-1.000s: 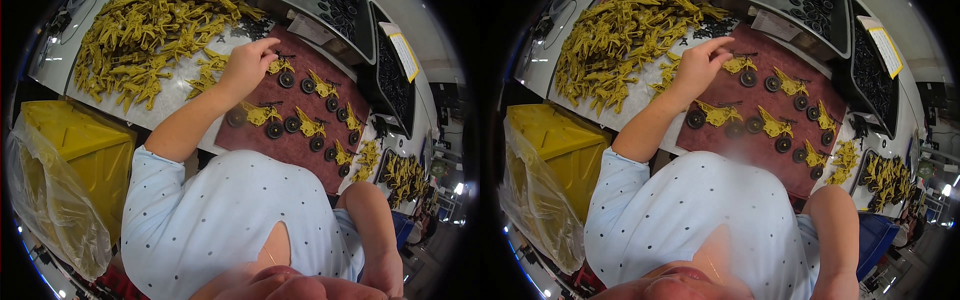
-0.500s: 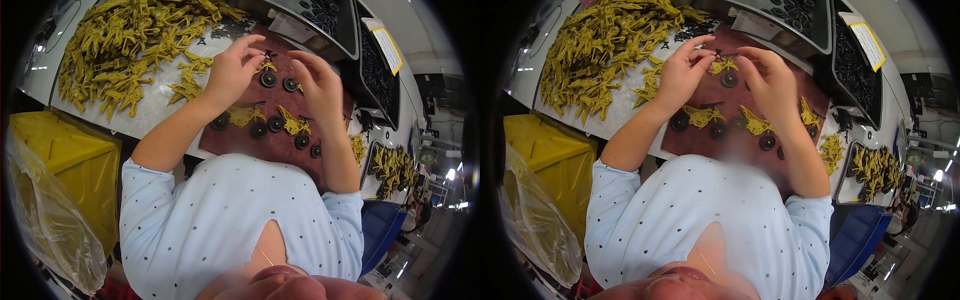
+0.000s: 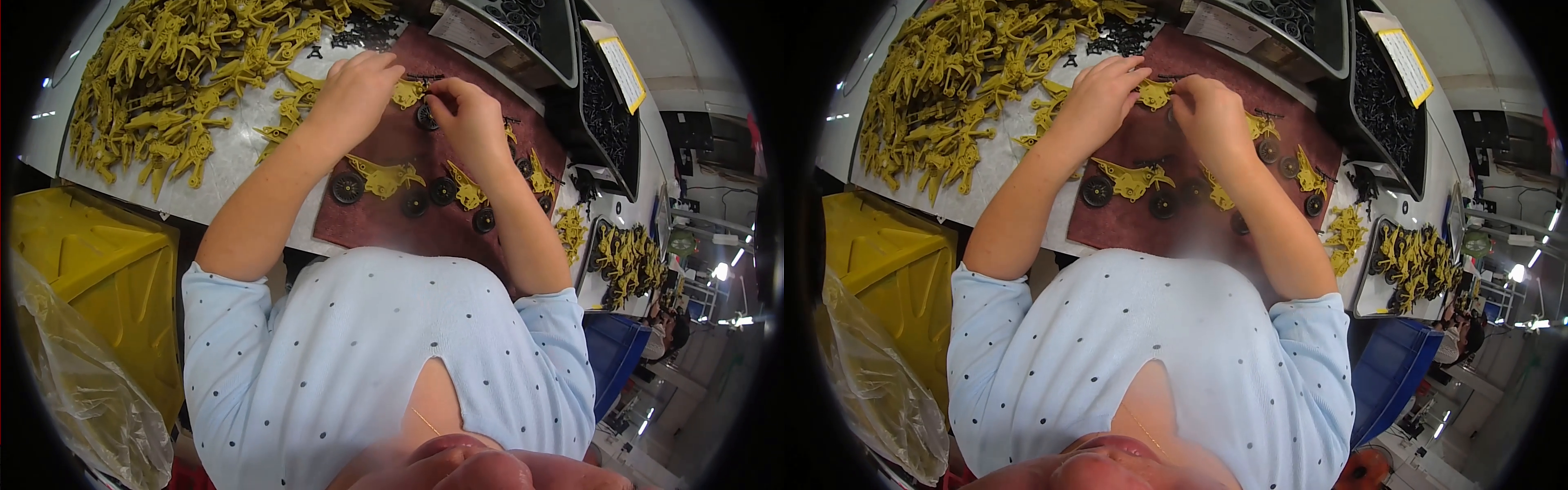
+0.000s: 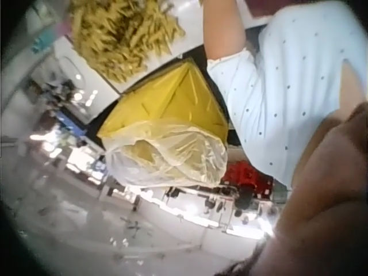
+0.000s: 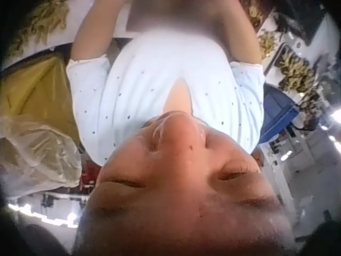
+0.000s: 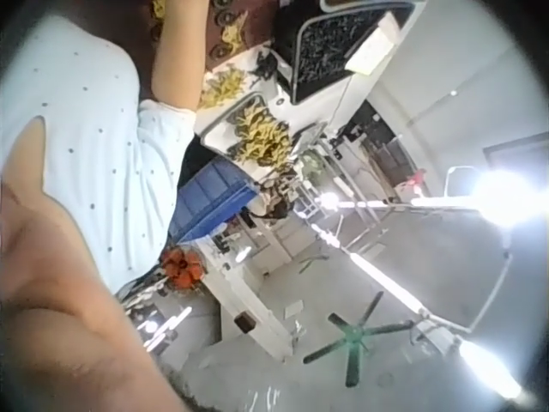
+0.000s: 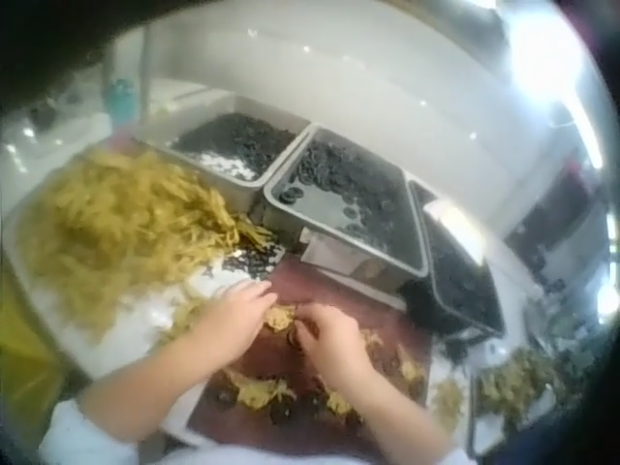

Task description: The person assembles small plastic toy motorcycles by hand, snapping plastic wheels into yellow toy motorcycle frames.

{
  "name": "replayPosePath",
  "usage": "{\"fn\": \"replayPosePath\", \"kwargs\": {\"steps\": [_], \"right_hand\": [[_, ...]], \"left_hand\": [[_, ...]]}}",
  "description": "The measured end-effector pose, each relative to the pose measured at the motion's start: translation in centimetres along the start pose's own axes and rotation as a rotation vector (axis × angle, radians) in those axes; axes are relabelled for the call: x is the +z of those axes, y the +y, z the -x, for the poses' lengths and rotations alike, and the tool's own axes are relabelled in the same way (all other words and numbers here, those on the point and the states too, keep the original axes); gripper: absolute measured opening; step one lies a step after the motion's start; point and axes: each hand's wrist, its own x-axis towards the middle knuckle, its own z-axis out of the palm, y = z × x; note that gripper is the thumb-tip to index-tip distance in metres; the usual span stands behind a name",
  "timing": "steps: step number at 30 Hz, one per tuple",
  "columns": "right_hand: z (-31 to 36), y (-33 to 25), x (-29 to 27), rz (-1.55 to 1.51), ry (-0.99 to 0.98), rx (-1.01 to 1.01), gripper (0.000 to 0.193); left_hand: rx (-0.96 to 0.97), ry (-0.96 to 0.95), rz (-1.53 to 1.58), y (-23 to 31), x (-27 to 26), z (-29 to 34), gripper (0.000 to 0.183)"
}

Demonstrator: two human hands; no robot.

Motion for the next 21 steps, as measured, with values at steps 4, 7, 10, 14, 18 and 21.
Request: {"fn": "replayPosePath", "kwargs": {"steps": [4,7,10,14,18,21], "right_hand": [[0.4,-0.1,1.1,0.098,-0.031,-0.136,0.012],[0.6,0.1,2.0,0.119,-0.022,-0.163,0.01],[0.8,0.0,2.5,0.15,-0.028,-0.169,0.011],[0.9,-0.2,2.9,0.193,-0.023,-0.168,0.016],[0.9,-0.1,3.0,0.195,-0.033,-0.161,0.014],[1.0,-0.3,3.3,0.215,-0.058,-0.158,0.011]], "left_hand": [[0.048,-0.056,-0.127,0.0,1.2,0.4,0.043],[0.045,-0.108,-0.104,0.0,1.8,0.4,0.043],[0.04,-0.182,-0.082,0.1,1.3,-0.1,0.04],[0.19,-0.024,-0.16,-0.9,2.4,-0.1,0.014],[0.221,-0.068,-0.265,-0.4,1.8,-0.5,0.019],[0.186,-0.162,-0.269,-0.4,2.0,-0.6,0.025]]}}
